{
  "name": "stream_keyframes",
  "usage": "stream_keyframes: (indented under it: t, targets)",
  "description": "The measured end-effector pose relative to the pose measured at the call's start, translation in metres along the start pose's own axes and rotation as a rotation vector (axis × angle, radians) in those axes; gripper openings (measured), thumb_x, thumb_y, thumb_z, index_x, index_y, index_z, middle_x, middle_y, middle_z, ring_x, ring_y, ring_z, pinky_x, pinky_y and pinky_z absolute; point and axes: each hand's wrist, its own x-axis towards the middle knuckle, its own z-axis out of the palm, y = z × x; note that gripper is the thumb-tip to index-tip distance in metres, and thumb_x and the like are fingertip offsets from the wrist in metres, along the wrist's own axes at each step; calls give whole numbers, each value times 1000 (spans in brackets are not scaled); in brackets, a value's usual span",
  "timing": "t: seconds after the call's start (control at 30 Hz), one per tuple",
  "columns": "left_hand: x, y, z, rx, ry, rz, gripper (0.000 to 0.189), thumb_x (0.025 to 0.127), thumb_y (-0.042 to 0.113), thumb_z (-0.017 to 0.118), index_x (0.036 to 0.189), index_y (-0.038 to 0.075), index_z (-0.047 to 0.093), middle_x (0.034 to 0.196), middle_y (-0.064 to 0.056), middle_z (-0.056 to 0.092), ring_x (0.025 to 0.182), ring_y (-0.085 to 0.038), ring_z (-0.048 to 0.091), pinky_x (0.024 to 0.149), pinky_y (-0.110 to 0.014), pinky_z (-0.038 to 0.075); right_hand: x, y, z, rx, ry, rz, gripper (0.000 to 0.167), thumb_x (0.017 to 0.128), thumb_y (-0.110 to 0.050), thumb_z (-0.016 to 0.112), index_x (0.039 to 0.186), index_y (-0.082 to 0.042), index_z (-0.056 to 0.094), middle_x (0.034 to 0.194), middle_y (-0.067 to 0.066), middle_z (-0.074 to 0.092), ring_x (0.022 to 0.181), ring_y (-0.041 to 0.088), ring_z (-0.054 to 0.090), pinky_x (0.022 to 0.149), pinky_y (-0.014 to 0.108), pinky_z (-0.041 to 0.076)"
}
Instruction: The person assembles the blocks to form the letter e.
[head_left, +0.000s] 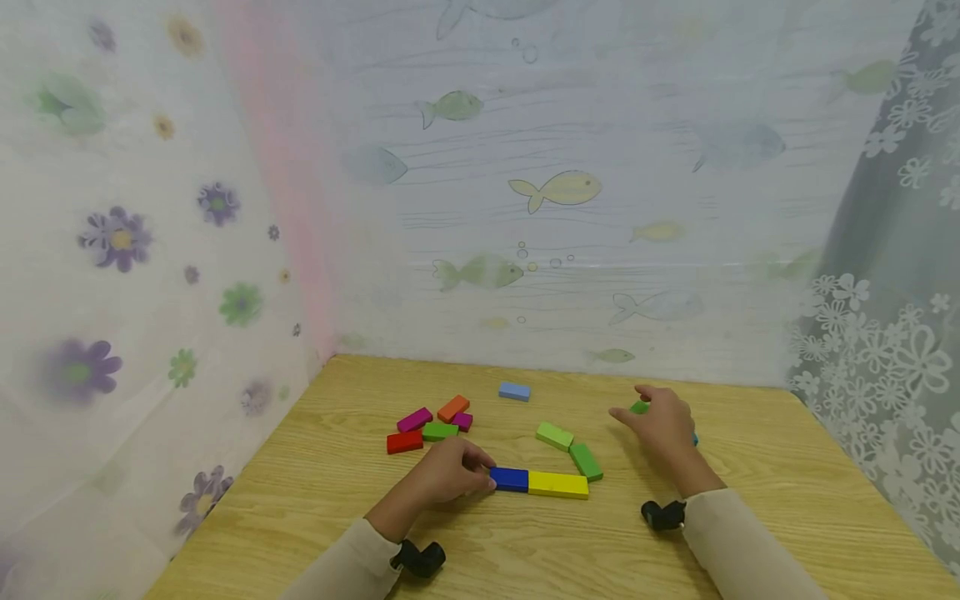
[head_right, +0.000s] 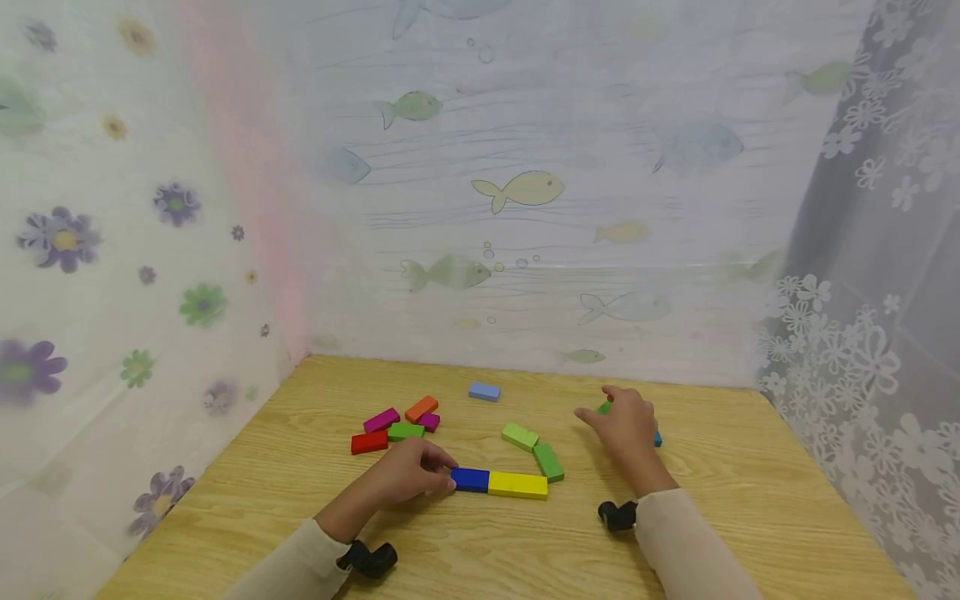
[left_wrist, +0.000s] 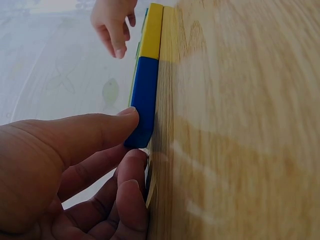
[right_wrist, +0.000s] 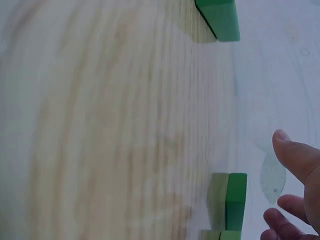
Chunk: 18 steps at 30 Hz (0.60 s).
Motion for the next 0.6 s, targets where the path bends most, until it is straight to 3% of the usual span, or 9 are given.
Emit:
stream_keyframes:
  t: [0.17, 0.33, 0.6]
  targets:
    - [0, 0, 0, 5, -1, 3, 20, 86, 21, 85, 105, 17, 80, 88, 1, 67, 81, -18, 59, 67, -30, 49, 0, 5, -4, -27, -28, 63, 89, 90, -55, 75, 154, -2, 46, 154, 27, 47, 131, 62, 38, 103, 72, 37]
    - [0, 0, 0, 16, 4, 9, 20, 86, 21, 85, 105, 18, 80, 87, 1, 66, 80, -17, 58, 66, -30, 49, -1, 10, -8, -103, -89, 110, 97, 87, -62, 74, 157, -4, 41, 154, 28, 47, 127, 62, 40, 97, 72, 34]
    - [-1, 1, -1, 9, 5, 0, 20, 85, 20, 85, 105, 17, 80, 87, 0, 66, 80, -18, 58, 66, -30, 48, -3, 12, -11, -92, -140, 130, 95, 87, -55, 77, 157, -2, 39, 150, 30, 49, 127, 61, 38, 97, 72, 25]
